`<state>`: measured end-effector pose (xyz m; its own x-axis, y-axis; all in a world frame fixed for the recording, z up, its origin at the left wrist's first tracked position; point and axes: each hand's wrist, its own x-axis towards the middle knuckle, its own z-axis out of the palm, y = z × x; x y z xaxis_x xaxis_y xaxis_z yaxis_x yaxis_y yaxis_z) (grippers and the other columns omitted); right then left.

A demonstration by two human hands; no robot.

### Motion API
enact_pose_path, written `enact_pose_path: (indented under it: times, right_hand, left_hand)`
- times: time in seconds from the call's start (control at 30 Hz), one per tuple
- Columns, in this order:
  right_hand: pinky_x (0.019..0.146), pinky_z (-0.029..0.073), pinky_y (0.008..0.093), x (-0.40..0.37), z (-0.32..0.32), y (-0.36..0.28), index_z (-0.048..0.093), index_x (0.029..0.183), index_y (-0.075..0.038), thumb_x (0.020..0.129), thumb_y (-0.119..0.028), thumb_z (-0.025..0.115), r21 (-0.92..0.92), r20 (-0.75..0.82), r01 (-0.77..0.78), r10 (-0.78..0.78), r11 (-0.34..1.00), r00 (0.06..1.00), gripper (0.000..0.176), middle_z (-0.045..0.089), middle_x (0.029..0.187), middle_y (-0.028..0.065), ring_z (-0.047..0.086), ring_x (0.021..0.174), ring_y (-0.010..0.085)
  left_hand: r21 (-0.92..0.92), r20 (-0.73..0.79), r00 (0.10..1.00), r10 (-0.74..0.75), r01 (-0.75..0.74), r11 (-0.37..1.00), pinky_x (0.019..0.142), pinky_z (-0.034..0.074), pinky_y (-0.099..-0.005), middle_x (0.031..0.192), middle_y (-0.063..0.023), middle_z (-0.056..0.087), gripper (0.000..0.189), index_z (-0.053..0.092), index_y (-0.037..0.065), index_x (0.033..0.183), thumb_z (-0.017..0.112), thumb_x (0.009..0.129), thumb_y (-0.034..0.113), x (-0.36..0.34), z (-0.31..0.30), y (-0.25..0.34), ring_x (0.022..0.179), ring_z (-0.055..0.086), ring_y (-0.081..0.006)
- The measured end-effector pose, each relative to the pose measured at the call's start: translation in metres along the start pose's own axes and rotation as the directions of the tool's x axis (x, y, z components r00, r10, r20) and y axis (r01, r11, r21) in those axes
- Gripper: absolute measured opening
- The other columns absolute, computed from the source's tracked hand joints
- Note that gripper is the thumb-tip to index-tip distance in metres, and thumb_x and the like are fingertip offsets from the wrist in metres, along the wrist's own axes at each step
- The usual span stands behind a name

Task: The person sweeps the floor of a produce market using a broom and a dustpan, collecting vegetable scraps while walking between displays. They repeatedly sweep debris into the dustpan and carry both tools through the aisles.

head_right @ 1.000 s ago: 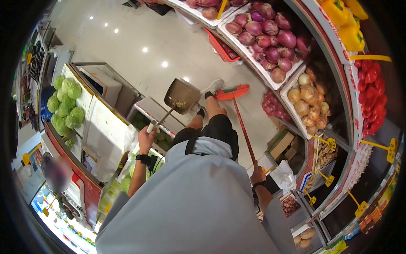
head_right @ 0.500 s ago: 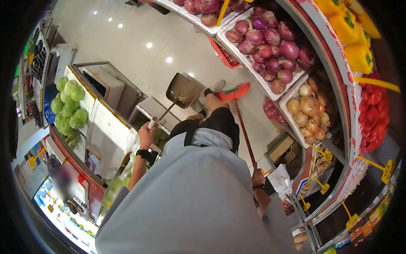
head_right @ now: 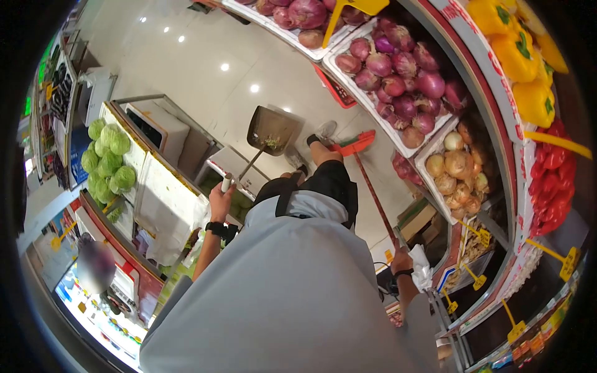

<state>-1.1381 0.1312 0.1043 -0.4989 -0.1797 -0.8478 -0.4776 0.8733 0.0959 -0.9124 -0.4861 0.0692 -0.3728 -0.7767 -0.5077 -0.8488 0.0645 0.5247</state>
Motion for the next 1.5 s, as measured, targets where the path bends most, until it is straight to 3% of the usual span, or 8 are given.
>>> enact_pose_path:
  times: [0.23,0.53,0.63,0.73,1.17,1.5]
  right_hand:
    - [0.078,0.055,0.048,-0.013,-0.013,-0.001,0.036,0.148,-0.016,0.085,-0.006,0.059,0.02,-0.007,-0.049,0.05,0.999,0.999,0.068,0.06,0.108,0.02,0.065,0.091,0.0403]
    - [0.08,0.054,0.049,0.005,0.01,0.039,0.04,0.145,-0.019,0.082,-0.004,0.059,0.069,-0.084,-0.012,0.018,0.998,0.996,0.068,0.063,0.112,0.0202,0.065,0.096,0.039]
    - [0.081,0.054,0.0491,0.004,0.008,0.037,0.041,0.145,-0.02,0.081,-0.004,0.06,0.072,-0.076,-0.042,0.047,0.997,0.996,0.069,0.063,0.113,0.0201,0.065,0.096,0.0392]
    - [0.082,0.054,0.0457,-0.007,-0.014,0.02,0.045,0.142,-0.02,0.083,-0.002,0.056,0.136,-0.08,-0.072,0.084,0.988,0.993,0.063,0.064,0.11,0.0164,0.065,0.099,0.0358]
    - [0.078,0.054,0.0482,0.003,-0.064,0.009,0.053,0.133,-0.016,0.075,-0.002,0.062,0.127,-0.166,0.023,-0.002,0.992,0.986,0.061,0.067,0.098,0.0183,0.066,0.092,0.0385]
    - [0.078,0.053,0.0508,-0.083,-0.135,0.007,0.057,0.132,-0.015,0.079,-0.004,0.061,0.189,-0.216,-0.005,0.046,0.982,0.975,0.054,0.067,0.097,0.0213,0.065,0.09,0.0411]
  left_hand:
    - [0.164,0.112,0.99,0.081,-0.099,0.982,0.069,0.05,-0.0442,0.078,-0.0216,0.067,0.032,0.069,0.0,0.094,0.07,0.085,0.031,0.022,0.001,-0.001,0.077,0.065,-0.0411]
    - [0.233,0.2,0.937,0.286,-0.33,0.915,0.07,0.051,-0.0487,0.083,-0.0241,0.068,0.033,0.067,0.0,0.093,0.071,0.085,0.032,0.034,0.006,-0.019,0.082,0.065,-0.0436]
    - [0.343,0.246,0.923,0.295,-0.367,0.865,0.07,0.052,-0.0486,0.083,-0.0235,0.068,0.033,0.067,0.0,0.094,0.071,0.085,0.032,0.036,0.008,-0.024,0.081,0.065,-0.0437]
    - [0.309,0.257,0.923,0.286,-0.359,0.881,0.069,0.052,-0.0481,0.083,-0.0226,0.069,0.032,0.067,0.0,0.093,0.071,0.085,0.031,0.029,0.009,-0.018,0.081,0.065,-0.0436]
    - [0.26,0.233,0.944,0.234,-0.292,0.92,0.067,0.05,-0.0458,0.079,-0.0228,0.067,0.033,0.067,-0.001,0.09,0.072,0.085,0.031,0.019,0.019,-0.011,0.077,0.064,-0.0435]
    - [0.296,0.243,0.936,0.256,-0.323,0.899,0.069,0.05,-0.0484,0.08,-0.0227,0.067,0.03,0.067,0.002,0.09,0.072,0.084,0.031,0.027,0.032,-0.004,0.079,0.064,-0.044]
